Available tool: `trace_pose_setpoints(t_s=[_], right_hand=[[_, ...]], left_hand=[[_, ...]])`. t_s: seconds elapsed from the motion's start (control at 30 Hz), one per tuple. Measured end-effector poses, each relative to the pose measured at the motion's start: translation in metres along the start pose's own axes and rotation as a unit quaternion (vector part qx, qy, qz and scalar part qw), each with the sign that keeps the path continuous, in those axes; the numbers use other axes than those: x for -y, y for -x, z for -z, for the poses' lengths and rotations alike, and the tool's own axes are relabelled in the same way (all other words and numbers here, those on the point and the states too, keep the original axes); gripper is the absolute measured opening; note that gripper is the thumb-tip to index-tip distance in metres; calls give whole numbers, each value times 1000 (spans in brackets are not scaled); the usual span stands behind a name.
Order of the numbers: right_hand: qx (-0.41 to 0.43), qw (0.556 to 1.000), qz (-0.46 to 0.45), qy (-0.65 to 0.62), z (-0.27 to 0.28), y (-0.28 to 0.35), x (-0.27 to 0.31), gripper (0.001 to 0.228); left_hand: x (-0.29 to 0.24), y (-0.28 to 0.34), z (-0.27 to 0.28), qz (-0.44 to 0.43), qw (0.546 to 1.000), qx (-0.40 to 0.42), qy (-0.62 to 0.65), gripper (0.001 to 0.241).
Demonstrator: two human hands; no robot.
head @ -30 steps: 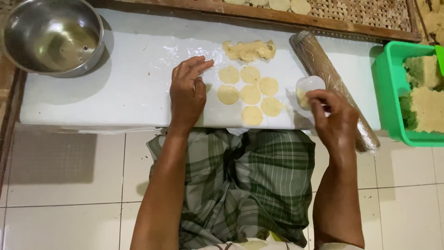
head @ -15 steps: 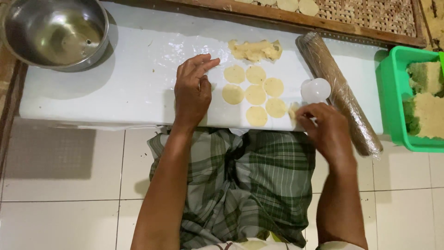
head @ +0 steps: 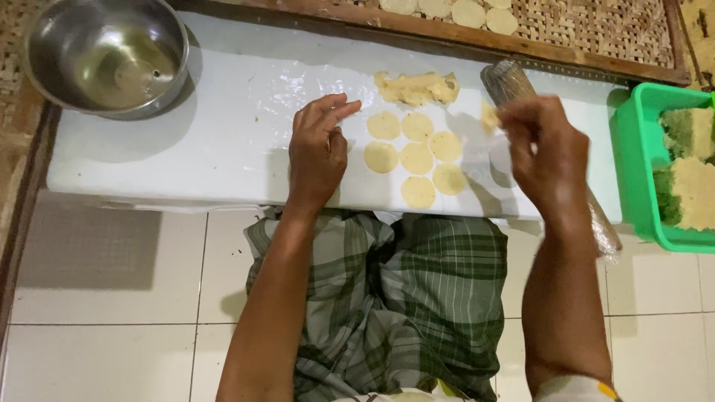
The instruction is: Rolling out dough and cutting it into small circular pieces using a plastic mold.
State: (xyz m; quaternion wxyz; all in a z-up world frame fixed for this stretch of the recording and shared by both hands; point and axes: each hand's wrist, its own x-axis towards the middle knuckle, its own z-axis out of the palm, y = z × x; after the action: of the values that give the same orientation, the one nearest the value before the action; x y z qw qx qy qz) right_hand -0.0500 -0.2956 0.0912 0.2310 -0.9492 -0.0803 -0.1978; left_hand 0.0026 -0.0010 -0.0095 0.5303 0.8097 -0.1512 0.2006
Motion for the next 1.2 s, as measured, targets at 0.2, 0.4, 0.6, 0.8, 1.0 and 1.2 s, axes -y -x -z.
trace_pose_setpoints(t_s=[0.2, 0.4, 0.6, 0.8, 1.0, 1.2], right_hand=[[35, 998, 31, -37, -69, -76, -13, 32], [133, 980, 30, 144, -100, -94, -18, 14], [160, 985, -48, 32, -83, -91, -18, 33], [87, 992, 71, 60, -36, -68, -43, 27], [134, 986, -3, 100, 20, -1, -18, 37], [166, 984, -17, 61, 4, 31, -41, 55]], left_hand=[[0, 1, 1, -6, 1000, -6, -2, 53], [-2, 0, 2, 2, 1000, -2, 8, 51], [-5, -1, 3, 25, 999, 9, 33, 52], [6, 2, -3, 1, 1000, 4, 6, 55], [1, 0, 0, -14, 1000, -1, -4, 53], [6, 0, -2, 5, 1000, 10, 6, 53]])
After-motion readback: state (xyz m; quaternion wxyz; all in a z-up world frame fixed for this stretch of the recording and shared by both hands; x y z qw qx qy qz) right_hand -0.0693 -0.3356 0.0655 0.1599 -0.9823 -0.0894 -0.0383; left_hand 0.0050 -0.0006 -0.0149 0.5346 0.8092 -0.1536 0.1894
